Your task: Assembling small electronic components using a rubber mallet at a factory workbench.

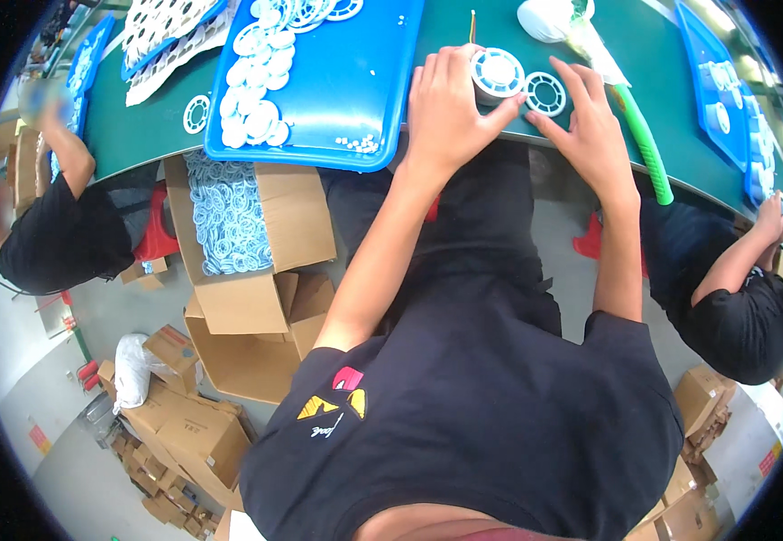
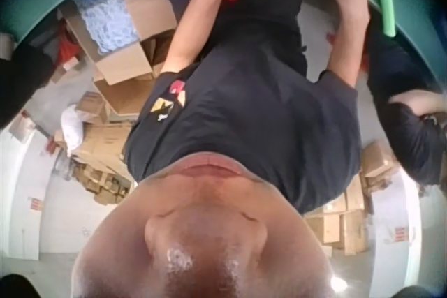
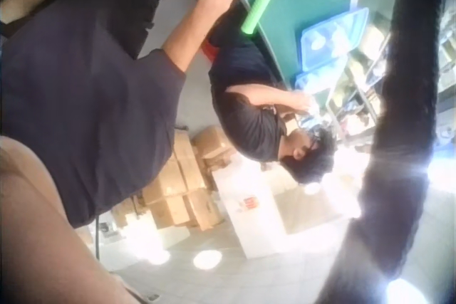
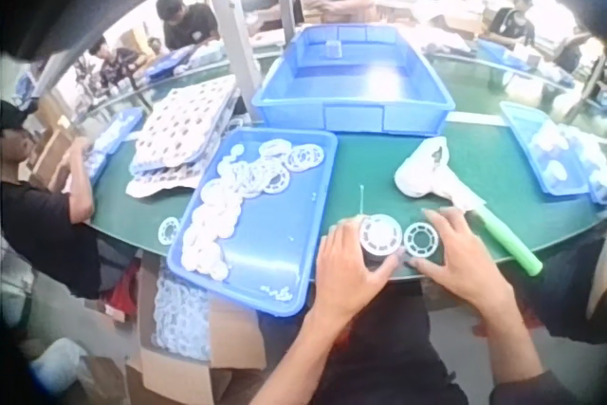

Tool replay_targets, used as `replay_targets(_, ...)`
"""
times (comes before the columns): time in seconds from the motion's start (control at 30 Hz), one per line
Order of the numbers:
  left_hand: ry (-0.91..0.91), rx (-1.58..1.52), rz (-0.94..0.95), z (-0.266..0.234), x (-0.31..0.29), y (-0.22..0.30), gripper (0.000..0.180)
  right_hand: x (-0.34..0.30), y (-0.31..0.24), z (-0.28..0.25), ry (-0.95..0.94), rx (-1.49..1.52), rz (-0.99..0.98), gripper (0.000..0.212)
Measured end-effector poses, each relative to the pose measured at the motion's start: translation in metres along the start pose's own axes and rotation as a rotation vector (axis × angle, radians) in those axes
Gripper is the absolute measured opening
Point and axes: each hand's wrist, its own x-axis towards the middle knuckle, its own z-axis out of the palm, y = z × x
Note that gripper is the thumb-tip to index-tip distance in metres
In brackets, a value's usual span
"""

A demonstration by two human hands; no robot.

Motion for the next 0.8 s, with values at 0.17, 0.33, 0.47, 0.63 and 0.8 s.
replay_targets(0.17,-0.036,-0.054,0.032,-0.005,0.002,-0.001,0.064,-0.001,0.006,0.002,0.054,0.0,-0.03,0.055)
replay_targets(0.33,-0.046,-0.054,0.003,-0.006,-0.001,-0.001,0.066,0.017,-0.04,0.001,0.414,0.068,-0.203,0.049)
replay_targets(0.47,0.014,-0.053,-0.001,0.002,-0.001,-0.003,0.065,0.024,-0.063,0.028,0.354,-0.042,-0.231,0.052)
replay_targets(0.63,0.032,-0.04,-0.001,0.005,-0.001,-0.002,0.062,0.021,-0.058,0.035,0.378,0.004,-0.119,0.053)
replay_targets(0.8,0.039,-0.035,-0.017,0.004,-0.002,-0.002,0.056,0.022,-0.064,0.036,0.351,-0.019,-0.079,0.056)
